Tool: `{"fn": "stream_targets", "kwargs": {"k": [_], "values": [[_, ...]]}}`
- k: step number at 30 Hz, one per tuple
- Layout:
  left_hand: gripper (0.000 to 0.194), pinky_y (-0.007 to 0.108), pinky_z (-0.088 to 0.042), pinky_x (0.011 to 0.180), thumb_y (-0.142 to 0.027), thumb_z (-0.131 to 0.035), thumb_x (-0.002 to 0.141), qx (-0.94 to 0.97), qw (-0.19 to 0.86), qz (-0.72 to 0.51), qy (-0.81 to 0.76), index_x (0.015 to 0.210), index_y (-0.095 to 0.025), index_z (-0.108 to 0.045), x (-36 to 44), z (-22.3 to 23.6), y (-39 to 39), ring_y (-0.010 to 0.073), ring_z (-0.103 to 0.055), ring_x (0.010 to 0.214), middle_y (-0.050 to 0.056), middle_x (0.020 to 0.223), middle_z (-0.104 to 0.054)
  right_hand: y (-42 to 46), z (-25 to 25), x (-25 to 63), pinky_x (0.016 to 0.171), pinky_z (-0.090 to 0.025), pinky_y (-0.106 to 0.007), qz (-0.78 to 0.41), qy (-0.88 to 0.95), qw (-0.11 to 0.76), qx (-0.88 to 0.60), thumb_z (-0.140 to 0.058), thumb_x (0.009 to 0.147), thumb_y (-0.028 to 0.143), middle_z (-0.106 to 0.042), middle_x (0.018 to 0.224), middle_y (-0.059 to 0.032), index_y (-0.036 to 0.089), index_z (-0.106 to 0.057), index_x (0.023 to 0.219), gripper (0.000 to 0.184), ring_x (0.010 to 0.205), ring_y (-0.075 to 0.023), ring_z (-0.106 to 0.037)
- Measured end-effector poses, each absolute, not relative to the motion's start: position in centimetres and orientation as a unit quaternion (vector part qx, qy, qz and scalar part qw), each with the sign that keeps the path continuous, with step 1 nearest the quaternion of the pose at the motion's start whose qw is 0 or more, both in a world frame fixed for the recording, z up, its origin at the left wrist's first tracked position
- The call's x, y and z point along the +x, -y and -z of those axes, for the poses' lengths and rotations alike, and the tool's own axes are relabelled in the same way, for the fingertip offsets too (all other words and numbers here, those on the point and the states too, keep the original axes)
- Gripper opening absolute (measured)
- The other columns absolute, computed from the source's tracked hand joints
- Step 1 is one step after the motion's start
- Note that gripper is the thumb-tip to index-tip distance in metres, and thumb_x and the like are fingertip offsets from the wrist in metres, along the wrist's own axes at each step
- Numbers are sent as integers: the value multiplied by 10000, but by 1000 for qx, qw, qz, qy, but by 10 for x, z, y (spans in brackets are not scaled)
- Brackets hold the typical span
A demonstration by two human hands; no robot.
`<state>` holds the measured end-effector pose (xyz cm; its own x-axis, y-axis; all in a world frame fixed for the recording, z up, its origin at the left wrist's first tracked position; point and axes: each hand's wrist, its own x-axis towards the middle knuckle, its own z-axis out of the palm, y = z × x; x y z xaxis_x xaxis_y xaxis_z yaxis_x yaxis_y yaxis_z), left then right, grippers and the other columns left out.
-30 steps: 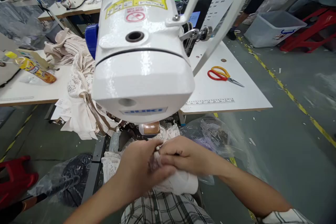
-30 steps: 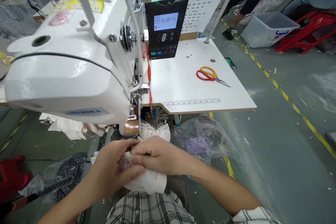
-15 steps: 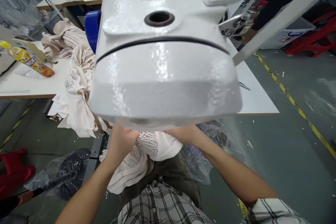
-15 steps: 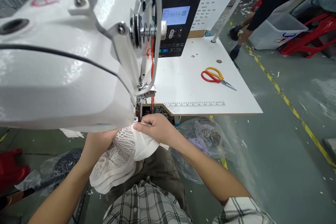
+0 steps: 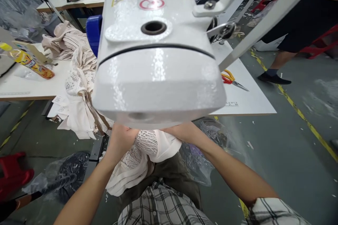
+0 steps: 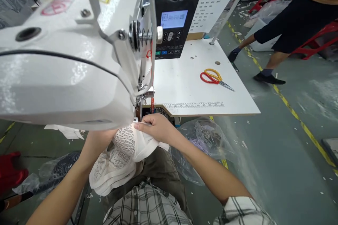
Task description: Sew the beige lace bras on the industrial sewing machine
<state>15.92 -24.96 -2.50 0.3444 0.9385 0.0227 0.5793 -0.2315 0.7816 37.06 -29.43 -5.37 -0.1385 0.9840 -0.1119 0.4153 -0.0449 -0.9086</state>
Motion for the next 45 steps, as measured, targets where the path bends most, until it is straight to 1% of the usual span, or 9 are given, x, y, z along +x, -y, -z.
{"fn": "stream_targets", "kwargs": {"k": [5,13,17,20,24,28,31,37,45], "values": [[68,299,-526,765,-202,-587,778,757,354,-288,-468,728,-184,-631,162,24,248,187,-625,747,13,684,-664,293,55,372,577,-381,-264,-450,608,321,-570,-635,806,644,-426,534,6,209,-489,549,526,630,-176,-499],[112,248,-479,617,-251,-569,820,773,325,-231,-494,783,-182,-648,149,27,248,182,-592,695,16,637,-630,296,61,371,625,-392,-275,-453,591,333,-579,-619,828,575,-472,581,-9,206,-480,558,477,712,-203,-533],[154,265,-495,690,-314,-558,863,746,296,-233,-549,871,-188,-645,137,44,256,201,-615,790,29,715,-640,301,66,374,603,-376,-267,-467,571,347,-579,-586,826,602,-497,602,-10,201,-521,598,466,697,-193,-520],[318,351,-493,921,-373,-532,920,712,270,-323,-562,1165,-176,-576,130,77,278,251,-599,1101,112,1077,-642,305,71,379,568,-347,-257,-492,552,359,-570,-574,831,611,-496,608,-5,195,-519,618,470,645,-165,-482],[646,485,-371,1117,-528,-505,925,706,319,-381,-505,1452,-196,-335,129,130,325,316,-427,1366,191,1457,-420,312,80,384,538,-292,-248,-508,540,365,-563,-564,862,582,-417,577,28,193,-450,602,481,569,-118,-391],[899,536,-361,1130,-667,-566,825,718,392,-326,-473,1517,-212,-218,148,165,364,387,-347,1418,198,1524,-347,321,88,388,543,-265,-244,-506,532,379,-564,-540,894,572,-355,589,52,193,-402,613,492,556,-99,-333],[831,553,-370,1116,-575,-644,809,725,366,-307,-496,1470,-189,-320,173,186,375,390,-377,1397,203,1468,-422,330,91,391,554,-276,-241,-514,521,387,-562,-522,912,579,-379,624,45,188,-415,640,488,583,-104,-354],[437,552,-394,1101,-280,-506,891,741,349,-261,-511,1317,-197,-549,190,217,362,342,-485,1322,160,1333,-594,343,89,391,623,-383,-249,-525,524,402,-537,-515,935,563,-580,770,-10,169,-592,818,418,685,-143,-523],[510,538,-321,1144,-49,-432,836,805,157,-277,-500,1317,-170,-548,133,195,307,309,-377,1411,169,1417,-521,360,91,434,554,-329,-261,-420,578,286,-639,-436,962,558,-553,663,1,183,-570,722,465,606,-152,-496]]}}
